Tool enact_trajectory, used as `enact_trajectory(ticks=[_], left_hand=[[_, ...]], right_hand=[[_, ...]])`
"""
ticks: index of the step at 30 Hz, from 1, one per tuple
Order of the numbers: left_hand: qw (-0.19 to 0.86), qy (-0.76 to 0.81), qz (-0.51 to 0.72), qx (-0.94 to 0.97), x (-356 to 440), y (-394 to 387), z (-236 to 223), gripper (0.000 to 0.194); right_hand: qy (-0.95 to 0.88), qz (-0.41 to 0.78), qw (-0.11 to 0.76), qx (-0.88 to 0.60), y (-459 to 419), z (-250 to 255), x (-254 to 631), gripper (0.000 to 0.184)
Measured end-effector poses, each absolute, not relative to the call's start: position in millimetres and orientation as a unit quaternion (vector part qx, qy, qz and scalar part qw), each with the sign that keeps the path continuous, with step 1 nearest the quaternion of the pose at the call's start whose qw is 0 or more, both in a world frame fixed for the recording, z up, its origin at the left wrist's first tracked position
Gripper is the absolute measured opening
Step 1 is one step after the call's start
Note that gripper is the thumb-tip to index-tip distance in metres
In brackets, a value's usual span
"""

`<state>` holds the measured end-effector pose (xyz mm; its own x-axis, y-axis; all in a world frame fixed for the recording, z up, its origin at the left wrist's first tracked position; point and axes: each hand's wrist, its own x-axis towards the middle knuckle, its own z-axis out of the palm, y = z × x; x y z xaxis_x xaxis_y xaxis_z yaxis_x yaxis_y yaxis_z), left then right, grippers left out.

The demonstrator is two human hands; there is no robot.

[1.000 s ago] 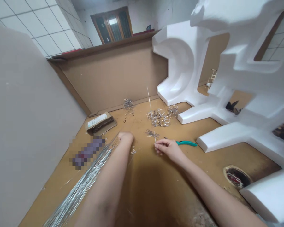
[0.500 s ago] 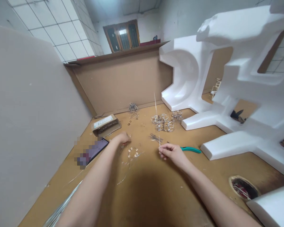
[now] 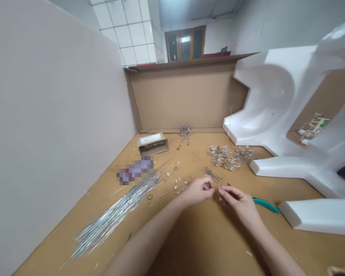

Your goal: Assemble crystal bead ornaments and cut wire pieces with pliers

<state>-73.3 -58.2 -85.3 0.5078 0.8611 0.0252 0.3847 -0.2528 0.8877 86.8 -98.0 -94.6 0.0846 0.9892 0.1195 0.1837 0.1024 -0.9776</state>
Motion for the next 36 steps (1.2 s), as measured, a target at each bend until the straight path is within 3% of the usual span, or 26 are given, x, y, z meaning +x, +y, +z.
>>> enact_trajectory(ticks=[5, 16, 21, 28, 33, 36], left_hand=[[0.367, 0.413, 0.296, 0.779, -67, -65, -97, 0.007], [0.274, 0.435, 0.386, 0.766, -57, -74, -120, 0.01], [0.255, 0.427, 0.371, 0.784, -60, -75, -116, 0.01], [0.29, 0.394, 0.381, 0.785, -63, -76, -113, 0.016], [0.413, 0.375, 0.421, 0.715, -66, -66, -115, 0.018], [0.431, 0.381, 0.463, 0.674, -67, -63, -113, 0.019]], right_hand=[[-0.631, 0.263, 0.479, -0.551, -94, -107, 91, 0.026], [-0.645, 0.218, 0.464, -0.566, -100, -105, 88, 0.025], [-0.645, 0.216, 0.466, -0.566, -97, -106, 88, 0.025], [-0.654, 0.208, 0.464, -0.561, -95, -110, 90, 0.025], [-0.637, 0.211, 0.466, -0.577, -94, -105, 91, 0.024], [-0.631, 0.239, 0.453, -0.582, -94, -100, 91, 0.024]])
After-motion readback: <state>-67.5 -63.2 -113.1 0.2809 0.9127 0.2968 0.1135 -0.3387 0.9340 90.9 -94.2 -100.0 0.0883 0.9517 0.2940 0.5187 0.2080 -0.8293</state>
